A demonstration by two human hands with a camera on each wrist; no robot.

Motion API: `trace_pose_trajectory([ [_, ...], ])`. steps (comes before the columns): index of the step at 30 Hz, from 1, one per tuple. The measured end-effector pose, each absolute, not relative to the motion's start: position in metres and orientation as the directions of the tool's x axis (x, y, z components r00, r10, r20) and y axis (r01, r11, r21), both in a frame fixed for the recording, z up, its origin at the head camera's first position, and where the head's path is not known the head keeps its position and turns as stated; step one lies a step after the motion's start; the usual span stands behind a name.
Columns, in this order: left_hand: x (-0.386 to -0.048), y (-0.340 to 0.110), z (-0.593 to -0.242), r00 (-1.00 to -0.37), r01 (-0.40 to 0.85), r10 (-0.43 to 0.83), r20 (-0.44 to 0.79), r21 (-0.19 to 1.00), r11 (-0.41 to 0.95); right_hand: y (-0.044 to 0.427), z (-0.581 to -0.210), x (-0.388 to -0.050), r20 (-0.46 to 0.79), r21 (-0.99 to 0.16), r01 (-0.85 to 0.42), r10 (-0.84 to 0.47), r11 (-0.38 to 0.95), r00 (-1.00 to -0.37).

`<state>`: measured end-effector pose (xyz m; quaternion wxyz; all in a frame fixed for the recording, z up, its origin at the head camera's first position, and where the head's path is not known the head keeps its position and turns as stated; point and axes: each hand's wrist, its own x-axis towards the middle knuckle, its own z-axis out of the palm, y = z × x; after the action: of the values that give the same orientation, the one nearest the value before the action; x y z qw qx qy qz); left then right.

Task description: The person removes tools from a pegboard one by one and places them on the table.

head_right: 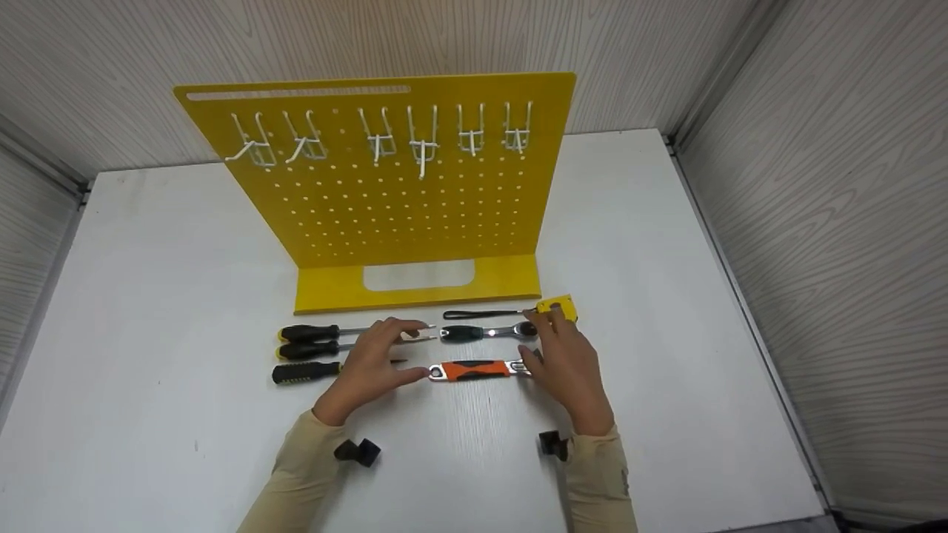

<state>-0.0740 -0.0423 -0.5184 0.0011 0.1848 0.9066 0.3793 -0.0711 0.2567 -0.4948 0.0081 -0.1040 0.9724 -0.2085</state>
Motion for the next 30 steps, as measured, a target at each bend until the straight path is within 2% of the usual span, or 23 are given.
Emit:
trace_pose_trajectory([
  [12,-0.081,-0.057,-0.514,-0.936,0.347,0.278,0.217,0.708,0.615,0.245,-0.496,-0.077,0.200,-0.429,-0.255,-0.184,0.867,-0.962],
  [17,-0.084,-0.068,-0.513,-0.935,0.355,0.241,0.260,0.686,0.636,0.237,-0.499,-0.081,0.235,-0.417,-0.279,-0.194,0.865,-0.952],
  [24,-0.088,-0.082,-0.506,-0.947,0.316,0.198,0.252,0.631,0.709,0.227,-0.498,-0.086,0.324,-0.403,-0.341,-0.216,0.849,-0.921],
  [30,-0.089,-0.093,-0.504,-0.954,0.269,0.145,0.264,0.536,0.800,0.219,-0.492,-0.090,0.248,-0.413,-0.285,-0.194,0.865,-0.949],
])
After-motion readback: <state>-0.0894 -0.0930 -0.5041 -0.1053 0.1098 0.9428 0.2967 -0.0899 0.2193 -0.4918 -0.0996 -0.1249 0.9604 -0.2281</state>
